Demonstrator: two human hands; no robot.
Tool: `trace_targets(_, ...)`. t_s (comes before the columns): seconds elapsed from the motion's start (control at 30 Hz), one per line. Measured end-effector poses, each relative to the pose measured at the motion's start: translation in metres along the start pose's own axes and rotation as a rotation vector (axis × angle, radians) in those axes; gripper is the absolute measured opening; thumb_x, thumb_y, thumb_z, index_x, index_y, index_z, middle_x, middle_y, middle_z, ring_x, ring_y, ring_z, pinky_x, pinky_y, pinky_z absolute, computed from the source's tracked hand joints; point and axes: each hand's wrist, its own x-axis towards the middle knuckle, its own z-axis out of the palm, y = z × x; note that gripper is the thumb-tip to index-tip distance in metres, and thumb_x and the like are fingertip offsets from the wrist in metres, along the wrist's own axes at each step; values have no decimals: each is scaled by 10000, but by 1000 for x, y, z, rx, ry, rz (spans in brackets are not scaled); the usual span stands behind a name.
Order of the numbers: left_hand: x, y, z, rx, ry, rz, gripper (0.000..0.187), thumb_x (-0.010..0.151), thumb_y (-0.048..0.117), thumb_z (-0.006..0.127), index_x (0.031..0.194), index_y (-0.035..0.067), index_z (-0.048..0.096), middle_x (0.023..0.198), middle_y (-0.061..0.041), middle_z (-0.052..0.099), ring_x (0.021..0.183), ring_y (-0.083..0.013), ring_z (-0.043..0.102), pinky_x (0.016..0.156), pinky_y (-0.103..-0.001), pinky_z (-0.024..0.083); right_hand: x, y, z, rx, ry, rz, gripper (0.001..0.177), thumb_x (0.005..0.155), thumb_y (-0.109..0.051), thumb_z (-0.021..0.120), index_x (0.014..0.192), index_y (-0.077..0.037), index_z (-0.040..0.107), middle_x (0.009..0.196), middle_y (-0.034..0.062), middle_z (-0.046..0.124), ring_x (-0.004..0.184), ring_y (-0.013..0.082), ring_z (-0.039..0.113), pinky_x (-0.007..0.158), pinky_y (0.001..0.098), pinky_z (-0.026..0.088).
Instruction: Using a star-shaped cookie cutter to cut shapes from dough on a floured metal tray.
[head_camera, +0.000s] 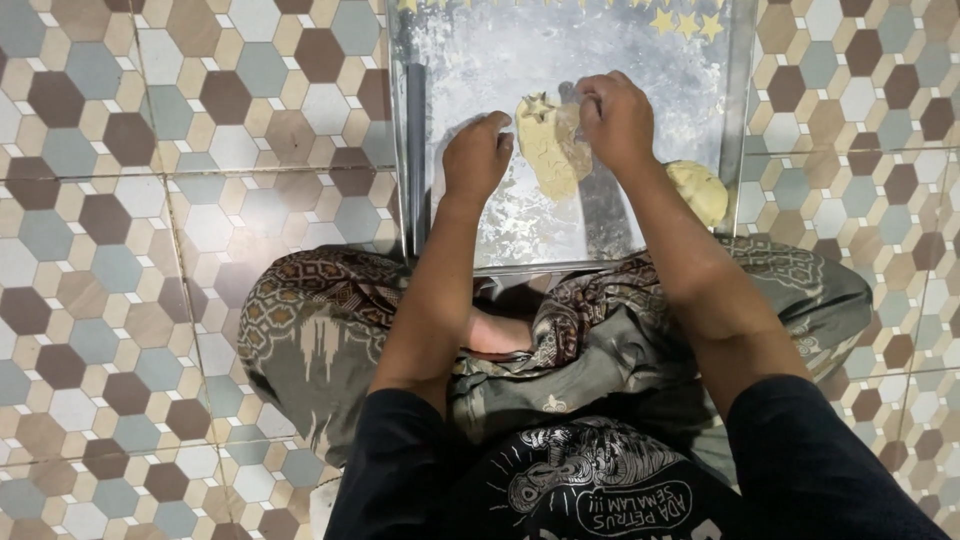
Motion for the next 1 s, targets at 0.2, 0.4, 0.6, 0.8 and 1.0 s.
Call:
trace_targets(0.2,11,16,1,-61,122,41,31,865,114,706,849,140,704,733,-12,641,635,-201,574,609,-362,479,3,3,1,59,-56,23,65,911,-57,725,901,-53,789,740,55,620,593,182,502,564,325,423)
trace_targets(0.4,18,15,14,-25,62,-2,106,852,137,752,958,131,749,792,-8,676,642,-182,609,611,-343,495,9,11,12,4,-195,-47,210,806,-8,812,1000,-87,812,807,26,658,617,168,559,594,325,474)
trace_targets(0.6,20,20,19,-30,82,21,78,843,137,759,840,110,686,748,-10,631,616,-193,566,585,-356,474,13,6,9,-15,-231,-51,114,818,-2,769,893,-87,778,844,31,681,663,198,591,639,348,476)
trace_targets(0.8,20,20,18,-13,86,60,58,846,134,762,856,107,712,727,-9,633,594,-175,561,557,-337,470,17,8,13,-25,-211,-68,126,821,-10,782,918,-86,805,871,37,681,686,212,600,640,366,482)
trace_targets(1.0,17,22,11,-69,52,56,54,853,104,740,907,107,737,733,-9,632,624,-175,567,579,-334,474,15,14,18,-37,-213,-82,181,835,-38,814,1002,-103,830,939,36,700,742,211,633,664,352,498)
